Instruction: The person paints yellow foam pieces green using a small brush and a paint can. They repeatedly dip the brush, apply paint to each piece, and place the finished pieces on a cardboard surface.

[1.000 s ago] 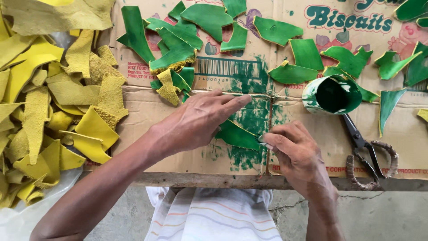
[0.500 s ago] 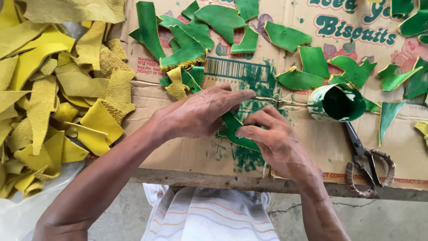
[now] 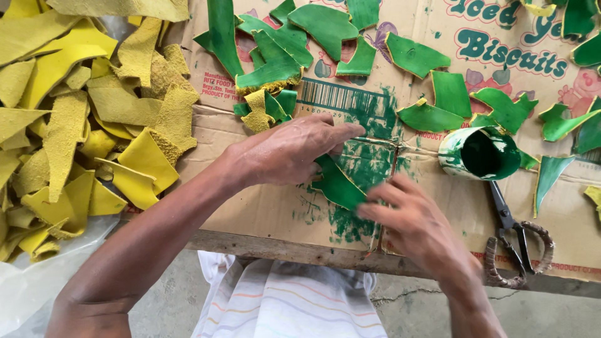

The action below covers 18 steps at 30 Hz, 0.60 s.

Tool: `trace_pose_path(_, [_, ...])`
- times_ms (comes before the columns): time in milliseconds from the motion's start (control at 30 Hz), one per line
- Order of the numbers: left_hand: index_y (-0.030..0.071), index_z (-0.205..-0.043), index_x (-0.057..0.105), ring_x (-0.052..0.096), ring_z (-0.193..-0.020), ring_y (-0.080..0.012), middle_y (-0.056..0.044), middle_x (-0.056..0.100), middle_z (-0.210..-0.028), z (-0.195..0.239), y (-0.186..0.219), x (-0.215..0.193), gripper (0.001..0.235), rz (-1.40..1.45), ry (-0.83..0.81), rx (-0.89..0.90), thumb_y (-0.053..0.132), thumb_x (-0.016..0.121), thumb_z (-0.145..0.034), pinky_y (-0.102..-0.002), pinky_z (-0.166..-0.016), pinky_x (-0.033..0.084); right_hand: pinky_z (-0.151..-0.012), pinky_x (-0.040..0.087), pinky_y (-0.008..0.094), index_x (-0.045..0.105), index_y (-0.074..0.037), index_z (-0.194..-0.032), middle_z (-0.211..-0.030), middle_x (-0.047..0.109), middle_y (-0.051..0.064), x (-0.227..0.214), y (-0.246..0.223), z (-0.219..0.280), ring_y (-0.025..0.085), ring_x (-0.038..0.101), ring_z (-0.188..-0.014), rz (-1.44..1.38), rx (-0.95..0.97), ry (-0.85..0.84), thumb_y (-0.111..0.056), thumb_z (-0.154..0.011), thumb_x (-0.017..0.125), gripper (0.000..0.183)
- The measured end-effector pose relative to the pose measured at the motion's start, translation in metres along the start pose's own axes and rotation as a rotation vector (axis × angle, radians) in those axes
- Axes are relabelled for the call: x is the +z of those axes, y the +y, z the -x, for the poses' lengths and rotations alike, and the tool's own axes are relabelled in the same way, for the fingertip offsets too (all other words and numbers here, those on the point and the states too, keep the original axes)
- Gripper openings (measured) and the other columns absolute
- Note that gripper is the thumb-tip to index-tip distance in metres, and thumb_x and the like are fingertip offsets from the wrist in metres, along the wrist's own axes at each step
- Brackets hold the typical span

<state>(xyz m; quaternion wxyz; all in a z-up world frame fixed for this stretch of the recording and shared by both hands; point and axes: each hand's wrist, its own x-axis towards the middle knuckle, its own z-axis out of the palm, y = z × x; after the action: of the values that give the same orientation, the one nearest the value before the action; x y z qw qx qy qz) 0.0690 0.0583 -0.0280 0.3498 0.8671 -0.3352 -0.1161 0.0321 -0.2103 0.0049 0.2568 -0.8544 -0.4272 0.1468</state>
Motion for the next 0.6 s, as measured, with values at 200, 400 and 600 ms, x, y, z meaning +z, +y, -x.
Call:
trace_pose_path(200, [0.006, -0.147, 0.045, 0.063, -0.105, -0.0299, -0.008, 0.071, -0.097, -0.001, 0.002, -0.004, 0.086, 0.042, -0.024, -0.023, -0.008, 0.071, -0.066, -0.041, -0.091, 0.051, -0.078, 0.051, 0.039, 0.074, -0.010, -0.098, -0.098, 0.067, 0.006, -0.011, -0.005, 0.029, 0.027, 0.059, -0.093, 0.010, 0.055, 0.117, 0.007, -0.064, 0.073, 0.038])
trace_pose_path(400, [0.004, -0.144, 0.046, 0.064, -0.101, -0.0332, -0.010, 0.069, -0.097, 0.000, 0.000, -0.007, 0.085, 0.031, -0.011, 0.040, -0.002, 0.078, -0.066, -0.044, -0.089, 0.051, -0.082, 0.051, 0.040, 0.074, -0.010, -0.100, -0.100, 0.067, 0.006, 0.012, -0.008, -0.032, 0.028, 0.058, -0.094, -0.016, -0.105, 0.201, 0.009, -0.072, 0.073, 0.034])
trace_pose_path(600, [0.003, -0.143, 0.046, 0.065, -0.099, -0.0334, -0.011, 0.069, -0.098, -0.003, -0.006, -0.006, 0.091, 0.051, 0.021, 0.073, 0.004, 0.085, -0.061, -0.044, -0.086, 0.052, -0.086, 0.052, 0.040, 0.074, -0.010, -0.100, -0.102, 0.067, 0.006, 0.018, -0.002, -0.056, 0.029, 0.061, -0.098, 0.017, -0.253, 0.117, 0.003, -0.065, 0.072, 0.037])
